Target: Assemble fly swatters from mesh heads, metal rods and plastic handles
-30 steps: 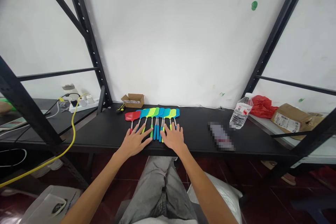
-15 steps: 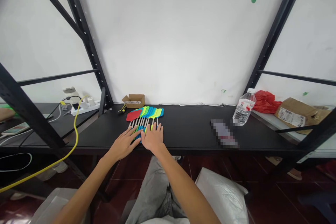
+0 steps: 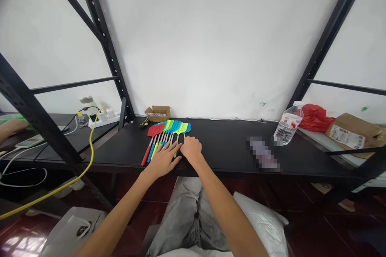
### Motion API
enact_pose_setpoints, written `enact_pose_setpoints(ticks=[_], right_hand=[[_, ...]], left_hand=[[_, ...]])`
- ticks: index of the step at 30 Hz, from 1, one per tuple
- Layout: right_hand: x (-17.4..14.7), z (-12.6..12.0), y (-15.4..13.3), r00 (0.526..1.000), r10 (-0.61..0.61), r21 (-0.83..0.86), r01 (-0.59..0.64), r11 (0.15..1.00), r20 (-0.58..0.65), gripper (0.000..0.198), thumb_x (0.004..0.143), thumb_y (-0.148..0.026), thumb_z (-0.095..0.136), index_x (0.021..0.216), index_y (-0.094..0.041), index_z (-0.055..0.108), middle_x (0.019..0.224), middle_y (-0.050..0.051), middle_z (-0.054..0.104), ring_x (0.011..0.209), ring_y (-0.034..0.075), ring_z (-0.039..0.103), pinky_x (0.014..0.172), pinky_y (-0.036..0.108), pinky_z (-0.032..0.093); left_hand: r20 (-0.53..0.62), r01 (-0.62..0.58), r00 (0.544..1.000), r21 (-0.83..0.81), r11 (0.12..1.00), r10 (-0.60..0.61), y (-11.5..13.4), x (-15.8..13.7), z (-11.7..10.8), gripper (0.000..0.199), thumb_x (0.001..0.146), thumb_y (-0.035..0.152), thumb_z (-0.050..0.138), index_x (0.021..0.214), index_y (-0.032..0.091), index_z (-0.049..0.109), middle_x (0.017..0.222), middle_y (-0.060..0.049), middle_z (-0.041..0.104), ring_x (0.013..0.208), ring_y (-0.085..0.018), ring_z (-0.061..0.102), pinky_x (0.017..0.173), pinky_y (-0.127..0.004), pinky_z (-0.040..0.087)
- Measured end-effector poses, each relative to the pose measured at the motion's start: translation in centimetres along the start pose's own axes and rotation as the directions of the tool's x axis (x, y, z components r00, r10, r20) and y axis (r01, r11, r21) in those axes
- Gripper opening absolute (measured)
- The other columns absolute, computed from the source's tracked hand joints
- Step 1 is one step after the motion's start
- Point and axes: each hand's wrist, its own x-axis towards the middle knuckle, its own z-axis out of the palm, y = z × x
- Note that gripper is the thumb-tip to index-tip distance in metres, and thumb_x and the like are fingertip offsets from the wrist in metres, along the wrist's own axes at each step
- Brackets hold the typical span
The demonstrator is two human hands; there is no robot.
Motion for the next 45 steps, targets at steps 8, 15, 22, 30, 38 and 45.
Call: enact_pose_setpoints(ticks=[8, 15, 22, 30, 38, 45], right_hand=[[0.0, -1.0, 4.1, 0.992, 0.092, 0.447, -0.124, 0.886, 0.092, 0.020, 0.083, -0.030, 0.052, 0.077, -0.014, 0.062, 0.069, 0.013, 0.067, 0.068, 0.024, 0.067, 0.060, 0.029, 0.045], [-1.1, -0.3, 6.1, 0.987, 0.087, 0.817, -0.161, 0.554, 0.136, 0.022, 0.088, -0.036, 0.047, 0.096, -0.017, 0.057, 0.056, -0.004, 0.054, 0.039, 0.008, 0.045, 0.039, 0.019, 0.032], [-1.3, 0.0, 4.6, 0.988, 0.089, 0.958, -0.099, -0.271, 0.127, 0.013, 0.078, -0.028, 0.065, 0.078, -0.018, 0.057, 0.065, -0.001, 0.052, 0.050, 0.009, 0.045, 0.045, 0.022, 0.040], [-1.3, -1.3, 4.6, 0.982, 0.146, 0.918, -0.051, -0.394, 0.117, 0.014, 0.087, -0.031, 0.054, 0.076, -0.022, 0.051, 0.060, -0.004, 0.043, 0.051, 0.012, 0.045, 0.052, 0.026, 0.045], [-0.7, -1.8, 5.7, 0.975, 0.113, 0.937, -0.148, -0.316, 0.192, 0.020, 0.092, -0.030, 0.042, 0.073, -0.024, 0.045, 0.058, -0.003, 0.041, 0.053, 0.015, 0.048, 0.057, 0.030, 0.048], [1.7, -5.5, 9.4, 0.984, 0.157, 0.932, -0.017, -0.363, 0.079, 0.026, 0.095, -0.028, 0.039, 0.070, -0.024, 0.043, 0.056, -0.004, 0.038, 0.052, 0.013, 0.047, 0.054, 0.025, 0.046]], left_hand=[[-0.075, 0.047, 0.996, 0.031, 0.998, -0.045, -2.4, -1.2, 0.8, 0.042, 0.096, 0.033, 0.034, 0.131, 0.027, 0.057, 0.143, -0.003, 0.050, 0.133, -0.028, 0.043, 0.110, -0.050, 0.030], [-0.068, 0.159, 0.986, 0.056, 0.986, -0.155, -3.5, -1.8, 0.5, 0.043, 0.095, 0.037, 0.036, 0.130, 0.024, 0.057, 0.143, -0.006, 0.049, 0.134, -0.030, 0.041, 0.112, -0.052, 0.026], [-0.121, 0.173, 0.973, -0.181, 0.968, -0.196, 1.5, 0.1, -1.6, 0.040, 0.097, 0.040, 0.034, 0.120, 0.021, 0.060, 0.126, -0.010, 0.063, 0.117, -0.024, 0.057, 0.101, -0.038, 0.039], [0.131, 0.313, 0.949, -0.257, 0.915, -0.288, 9.9, 3.5, -0.7, 0.051, 0.096, 0.055, 0.028, 0.111, 0.019, 0.060, 0.097, -0.014, 0.070, 0.090, -0.028, 0.067, 0.076, -0.033, 0.045], [0.057, 0.101, 0.995, -0.578, 0.810, -0.083, 9.7, 4.3, 0.3, 0.048, 0.099, 0.044, 0.025, 0.081, 0.017, 0.061, 0.076, -0.009, 0.067, 0.070, -0.020, 0.063, 0.067, -0.027, 0.040], [0.268, 0.244, 0.963, -0.865, 0.439, -0.006, 8.1, 0.3, -0.2, 0.058, 0.094, 0.061, 0.021, 0.073, 0.017, 0.054, 0.048, 0.003, 0.046, 0.044, -0.012, 0.047, 0.050, -0.022, 0.036]])
